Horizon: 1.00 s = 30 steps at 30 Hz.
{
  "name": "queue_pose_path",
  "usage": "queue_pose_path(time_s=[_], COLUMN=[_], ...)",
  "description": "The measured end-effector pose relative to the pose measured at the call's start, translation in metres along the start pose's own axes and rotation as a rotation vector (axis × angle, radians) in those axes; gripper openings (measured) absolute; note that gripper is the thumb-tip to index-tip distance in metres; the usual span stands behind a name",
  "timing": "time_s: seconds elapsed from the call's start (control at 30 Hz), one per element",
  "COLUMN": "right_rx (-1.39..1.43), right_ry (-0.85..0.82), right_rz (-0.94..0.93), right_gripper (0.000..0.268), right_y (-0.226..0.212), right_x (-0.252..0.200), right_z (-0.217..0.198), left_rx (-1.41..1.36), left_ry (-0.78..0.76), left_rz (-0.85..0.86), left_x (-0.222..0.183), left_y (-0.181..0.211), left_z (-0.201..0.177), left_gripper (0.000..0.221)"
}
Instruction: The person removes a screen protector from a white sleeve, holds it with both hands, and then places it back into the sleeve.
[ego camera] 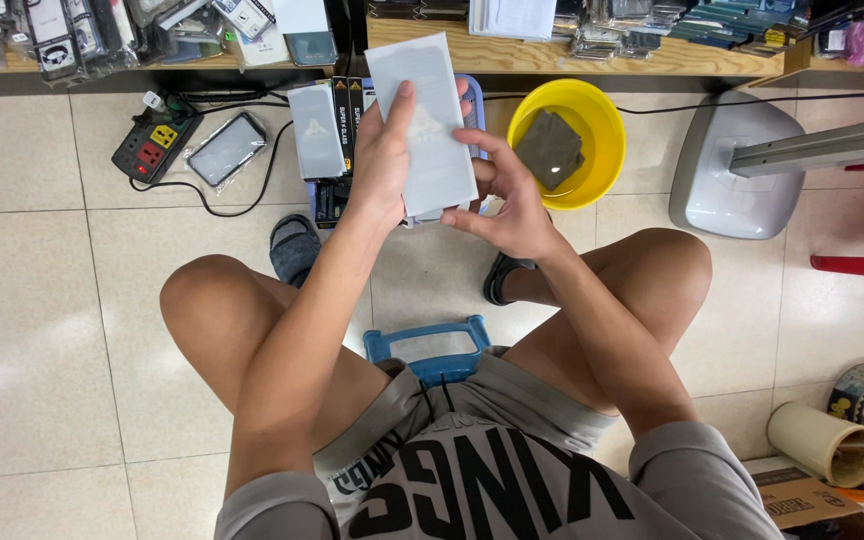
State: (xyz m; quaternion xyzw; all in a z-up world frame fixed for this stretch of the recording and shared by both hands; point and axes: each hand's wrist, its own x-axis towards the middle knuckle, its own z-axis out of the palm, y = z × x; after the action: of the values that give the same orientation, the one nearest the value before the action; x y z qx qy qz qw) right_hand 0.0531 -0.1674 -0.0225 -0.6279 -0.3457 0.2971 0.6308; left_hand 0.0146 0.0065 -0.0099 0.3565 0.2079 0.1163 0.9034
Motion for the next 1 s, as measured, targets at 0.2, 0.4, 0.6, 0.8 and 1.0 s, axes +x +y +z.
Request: queue_pose_path(time_s=[0.2,0.4,0.6,0.8,1.0], right_rx=[-0.134,-0.296,-0.325,-0.165,-0.045], right_ry=[0.126,0.302,0.393,0.337,0.473], right_rz=[-0.037,-0.123,-0.120,-0.265,-0.021], right_gripper=[0.065,0.055,0.048,0.071,0.037], right_y=[-0.001,0.003,-0.002,-0.016,-0.008], right_x=[0.003,0.006,0.013,0.029,0.039], right_z=[0.003,0.011,0.017,-0.011,-0.033], left_rx=[-0.006,0.013,0.040,0.309,0.688], left_ry=[-0.046,0.000,-0.015,-0.099,-0.264], left_rz=[0.041,-0.013,-0.016,0.047,0.018], left_x=[0.000,-0.002,-0.002,-0.014,-0.020], left_y=[-0.005,-0.011,-0.016,-0.010,-0.029], left_z=[0.005,0.008,0.003,0.003,-0.002], left_gripper=[0.051,0.052,0.044,0.044,0.043])
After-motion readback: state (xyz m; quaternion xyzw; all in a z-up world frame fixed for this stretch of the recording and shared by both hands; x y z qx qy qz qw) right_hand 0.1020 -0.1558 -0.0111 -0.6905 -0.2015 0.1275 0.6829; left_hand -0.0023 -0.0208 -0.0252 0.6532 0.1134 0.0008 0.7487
